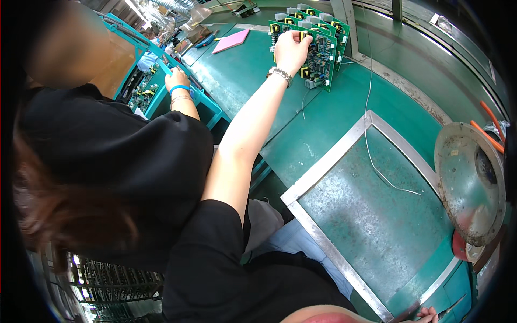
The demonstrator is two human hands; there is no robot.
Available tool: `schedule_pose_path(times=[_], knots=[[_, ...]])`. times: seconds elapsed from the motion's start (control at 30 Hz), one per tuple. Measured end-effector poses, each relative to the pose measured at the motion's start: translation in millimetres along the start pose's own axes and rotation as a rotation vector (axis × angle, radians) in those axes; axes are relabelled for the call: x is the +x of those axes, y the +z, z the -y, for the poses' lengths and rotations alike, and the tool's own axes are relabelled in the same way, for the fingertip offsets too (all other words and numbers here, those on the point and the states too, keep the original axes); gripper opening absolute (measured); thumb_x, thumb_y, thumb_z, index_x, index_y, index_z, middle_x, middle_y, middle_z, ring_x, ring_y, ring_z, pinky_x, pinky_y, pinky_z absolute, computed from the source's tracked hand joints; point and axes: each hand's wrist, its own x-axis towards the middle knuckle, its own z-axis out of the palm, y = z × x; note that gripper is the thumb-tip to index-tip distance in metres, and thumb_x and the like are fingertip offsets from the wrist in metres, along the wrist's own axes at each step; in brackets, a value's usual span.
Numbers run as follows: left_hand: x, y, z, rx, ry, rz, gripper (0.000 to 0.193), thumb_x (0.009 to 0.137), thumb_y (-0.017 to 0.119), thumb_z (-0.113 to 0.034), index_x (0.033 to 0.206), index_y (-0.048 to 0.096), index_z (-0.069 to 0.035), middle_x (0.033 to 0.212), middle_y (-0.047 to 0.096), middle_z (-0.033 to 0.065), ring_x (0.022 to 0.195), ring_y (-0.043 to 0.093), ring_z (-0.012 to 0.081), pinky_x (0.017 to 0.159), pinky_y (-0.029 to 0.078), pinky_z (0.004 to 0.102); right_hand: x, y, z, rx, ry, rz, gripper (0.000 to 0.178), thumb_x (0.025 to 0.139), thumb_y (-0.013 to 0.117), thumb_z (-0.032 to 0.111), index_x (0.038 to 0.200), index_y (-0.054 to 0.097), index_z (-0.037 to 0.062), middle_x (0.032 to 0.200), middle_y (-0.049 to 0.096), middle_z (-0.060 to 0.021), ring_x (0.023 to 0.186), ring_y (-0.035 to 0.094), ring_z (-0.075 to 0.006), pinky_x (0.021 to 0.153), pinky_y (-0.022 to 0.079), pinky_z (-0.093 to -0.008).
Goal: Solder components onto a green printed circuit board using a soldering iron.
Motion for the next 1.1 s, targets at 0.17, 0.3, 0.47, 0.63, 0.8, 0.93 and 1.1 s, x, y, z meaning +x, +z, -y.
schedule_pose_path(times=[0.17,0.3,0.47,0.63,0.8,0.93,1.1], knots=[[-5.7,-1.5,1.7,-0.068,-0.011,-0.047,0.026,0.071,0.068,-0.024,0.084,0.061,-0.002,0.079,0.060,0.0082,0.075,0.058,0.0203,0.072,0.046,0.0322,0.6,-5.8,-2.2,-0.021,0.001,0.074,0.017,0.086,0.046,0.015,0.091,0.044,-0.0006,0.070,0.047,-0.0107,0.058,0.045,-0.0167,0.050,0.040,-0.0259],[-14.4,-9.9,13.0,-0.077,-0.046,-0.149,0.027,0.073,0.066,-0.019,0.091,0.060,0.000,0.079,0.064,0.0069,0.073,0.060,0.0134,0.070,0.048,0.0271,0.4,-5.8,-3.1,0.010,-0.001,0.087,0.016,0.086,0.045,0.014,0.090,0.044,-0.0009,0.071,0.047,-0.0109,0.058,0.045,-0.0165,0.049,0.040,-0.0257],[-38.1,-37.9,34.0,-0.325,0.017,-0.229,0.024,0.079,0.061,-0.008,0.099,0.055,0.003,0.085,0.061,0.0068,0.071,0.058,0.0104,0.063,0.049,0.0233,-1.8,-3.2,-2.2,-0.536,-0.533,-0.047,0.013,0.087,0.045,0.010,0.085,0.050,-0.0022,0.072,0.052,-0.0104,0.055,0.047,-0.0162,0.049,0.041,-0.0266],[-69.9,-63.4,45.1,-0.669,-0.053,-0.206,0.020,0.084,0.054,-0.003,0.103,0.052,0.003,0.093,0.059,0.0089,0.083,0.057,0.0123,0.073,0.049,0.0252,-5.9,-8.2,-6.9,-0.052,0.072,-0.050,0.015,0.089,0.040,0.006,0.103,0.045,0.0003,0.087,0.055,-0.0118,0.065,0.048,-0.0127,0.060,0.038,-0.0238],[-96.1,-77.9,50.9,-0.833,-0.174,-0.234,0.022,0.085,0.052,-0.003,0.105,0.050,0.005,0.097,0.058,0.0090,0.087,0.056,0.0129,0.078,0.048,0.0254,-4.3,-11.7,-12.2,-0.027,0.028,-0.028,0.014,0.089,0.040,0.005,0.101,0.045,-0.0001,0.085,0.055,-0.0115,0.065,0.048,-0.0124,0.058,0.037,-0.0233],[-109.9,-85.6,56.2,-0.869,-0.250,-0.238,0.024,0.085,0.051,-0.003,0.108,0.048,0.005,0.098,0.057,0.0085,0.086,0.056,0.0118,0.077,0.047,0.0254,-5.3,-10.9,-8.5,-0.022,0.022,-0.027,0.013,0.089,0.040,0.005,0.100,0.046,-0.0003,0.084,0.055,-0.0108,0.064,0.048,-0.0121,0.058,0.037,-0.0230],[-123.6,-118.5,55.4,-1.017,-0.408,-0.064,0.027,0.088,0.043,-0.005,0.112,0.046,0.008,0.101,0.056,0.0108,0.091,0.056,0.0173,0.082,0.045,0.0300,-5.6,-10.2,-4.4,0.002,0.050,-0.038,0.013,0.089,0.042,0.007,0.098,0.047,0.0004,0.083,0.054,-0.0095,0.064,0.048,-0.0117,0.058,0.037,-0.0228]])
